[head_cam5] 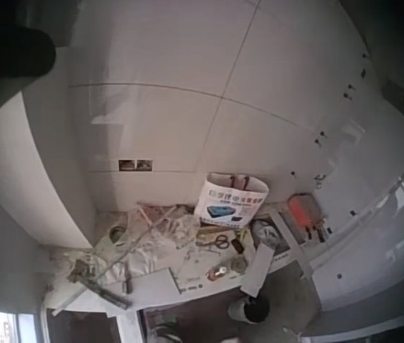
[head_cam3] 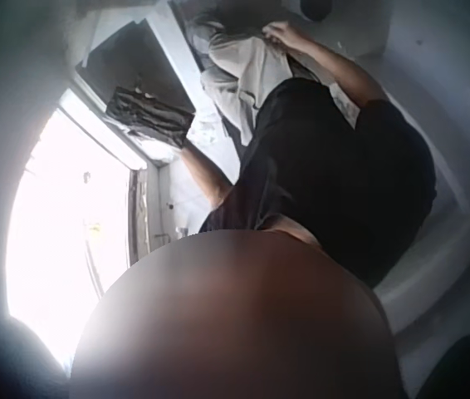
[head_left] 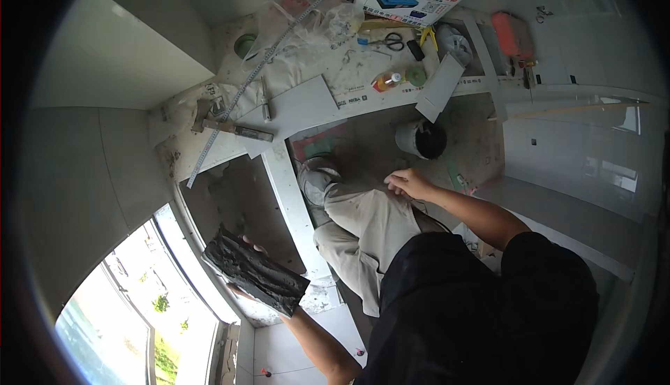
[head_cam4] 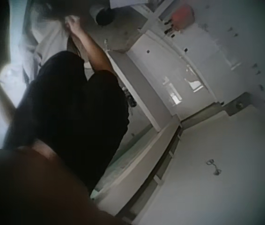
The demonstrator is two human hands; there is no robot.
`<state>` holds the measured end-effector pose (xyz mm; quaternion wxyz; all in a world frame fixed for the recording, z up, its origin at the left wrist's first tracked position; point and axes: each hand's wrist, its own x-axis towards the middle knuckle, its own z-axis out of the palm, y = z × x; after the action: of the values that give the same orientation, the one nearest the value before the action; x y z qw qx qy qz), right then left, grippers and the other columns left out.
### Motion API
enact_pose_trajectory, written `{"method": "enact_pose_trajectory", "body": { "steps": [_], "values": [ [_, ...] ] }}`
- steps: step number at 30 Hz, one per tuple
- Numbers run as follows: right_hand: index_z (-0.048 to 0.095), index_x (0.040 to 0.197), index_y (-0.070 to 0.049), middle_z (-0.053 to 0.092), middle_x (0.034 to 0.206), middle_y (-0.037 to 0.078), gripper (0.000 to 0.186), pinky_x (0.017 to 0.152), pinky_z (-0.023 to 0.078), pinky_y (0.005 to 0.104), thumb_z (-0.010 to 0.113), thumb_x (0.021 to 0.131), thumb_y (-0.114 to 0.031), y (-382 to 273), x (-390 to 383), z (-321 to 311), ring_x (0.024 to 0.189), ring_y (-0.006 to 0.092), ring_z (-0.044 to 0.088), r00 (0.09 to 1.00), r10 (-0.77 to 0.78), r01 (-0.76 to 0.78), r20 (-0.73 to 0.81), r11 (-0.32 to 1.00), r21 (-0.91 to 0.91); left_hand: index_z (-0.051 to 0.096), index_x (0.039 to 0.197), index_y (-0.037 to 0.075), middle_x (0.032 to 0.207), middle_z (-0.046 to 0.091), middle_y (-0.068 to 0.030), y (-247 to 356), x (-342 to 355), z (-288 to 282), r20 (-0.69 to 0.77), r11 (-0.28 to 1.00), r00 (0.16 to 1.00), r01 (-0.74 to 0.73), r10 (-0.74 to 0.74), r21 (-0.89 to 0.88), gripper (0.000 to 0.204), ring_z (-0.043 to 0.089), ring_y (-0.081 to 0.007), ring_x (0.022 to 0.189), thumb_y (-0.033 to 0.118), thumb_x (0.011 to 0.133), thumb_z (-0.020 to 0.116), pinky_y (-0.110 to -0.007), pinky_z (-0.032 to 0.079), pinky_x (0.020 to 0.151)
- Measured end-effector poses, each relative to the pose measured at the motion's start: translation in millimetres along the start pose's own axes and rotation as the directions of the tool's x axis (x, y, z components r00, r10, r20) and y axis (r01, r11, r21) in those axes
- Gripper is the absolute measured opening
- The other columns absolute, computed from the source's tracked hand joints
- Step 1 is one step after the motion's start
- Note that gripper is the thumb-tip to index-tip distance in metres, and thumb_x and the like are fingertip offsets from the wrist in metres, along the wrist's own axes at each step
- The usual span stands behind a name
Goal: Apply mortar to ceramic tiles and install them on a wall surface.
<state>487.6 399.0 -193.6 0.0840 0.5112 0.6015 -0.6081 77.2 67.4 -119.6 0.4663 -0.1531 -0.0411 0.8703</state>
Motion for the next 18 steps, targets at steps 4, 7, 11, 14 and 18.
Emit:
{"method": "enact_pose_trajectory", "body": {
  "steps": [4,7,11,14,18],
  "values": [
    [0.087,0.106,-0.004,0.083,0.084,0.009,0.031,0.068,0.062,0.0369,0.072,0.111,-0.030,84.5,-44.3,-54.4,0.076,0.0185,0.082,0.996,0.079,-0.092,-0.049,0.924,-0.372,0.028,0.184,0.019,0.190,0.017,-0.0230,41.3,-28.9,-88.2,-0.076,0.967,0.965,-0.244,0.249,0.070,0.109,0.031,-0.0462,0.167,0.040,0.097,0.090,-0.062,0.036,0.138],
    [0.086,0.105,-0.003,0.083,0.086,0.009,0.030,0.065,0.062,0.0374,0.073,0.110,-0.029,130.4,-47.2,-55.1,0.072,0.0194,0.082,0.959,0.282,-0.273,-0.010,0.920,-0.281,0.029,0.183,0.013,0.190,0.015,-0.0251,56.5,-32.7,-138.7,0.010,0.941,0.944,-0.330,0.330,0.079,0.110,0.031,-0.0497,0.168,0.033,0.095,0.091,-0.061,0.031,0.140],
    [0.087,0.111,-0.004,0.085,0.090,0.010,0.027,0.066,0.063,0.0354,0.071,0.109,-0.026,224.7,-19.8,-74.9,0.075,0.0176,0.082,0.964,0.250,-0.200,0.091,0.905,-0.376,0.020,0.184,0.004,0.191,0.012,-0.0271,53.1,-15.2,-197.2,0.266,0.935,0.919,-0.333,0.292,0.121,0.106,0.018,-0.0477,0.175,0.037,0.099,0.075,-0.057,0.020,0.144],
    [0.086,0.102,-0.004,0.084,0.084,0.009,0.029,0.063,0.062,0.0372,0.075,0.105,-0.030,288.1,18.8,-78.6,0.069,0.0185,0.079,0.979,0.156,-0.088,0.132,0.904,-0.419,0.022,0.184,0.006,0.192,0.007,-0.0268,69.4,-38.0,-222.6,0.289,0.773,0.832,-0.549,0.473,0.317,0.111,0.014,-0.0460,0.176,0.039,0.097,0.080,-0.057,0.019,0.145],
    [0.086,0.092,-0.004,0.082,0.078,0.008,0.032,0.063,0.062,0.0392,0.076,0.103,-0.033,439.5,16.5,-132.4,0.065,0.0207,0.078,0.978,0.189,-0.210,-0.092,0.858,-0.469,0.017,0.184,0.003,0.192,0.009,-0.0262,-59.1,-41.5,-268.3,0.313,0.901,0.857,-0.325,0.409,-0.287,0.120,0.011,-0.0458,0.177,0.025,0.090,0.089,-0.058,0.015,0.146]
  ]
}}
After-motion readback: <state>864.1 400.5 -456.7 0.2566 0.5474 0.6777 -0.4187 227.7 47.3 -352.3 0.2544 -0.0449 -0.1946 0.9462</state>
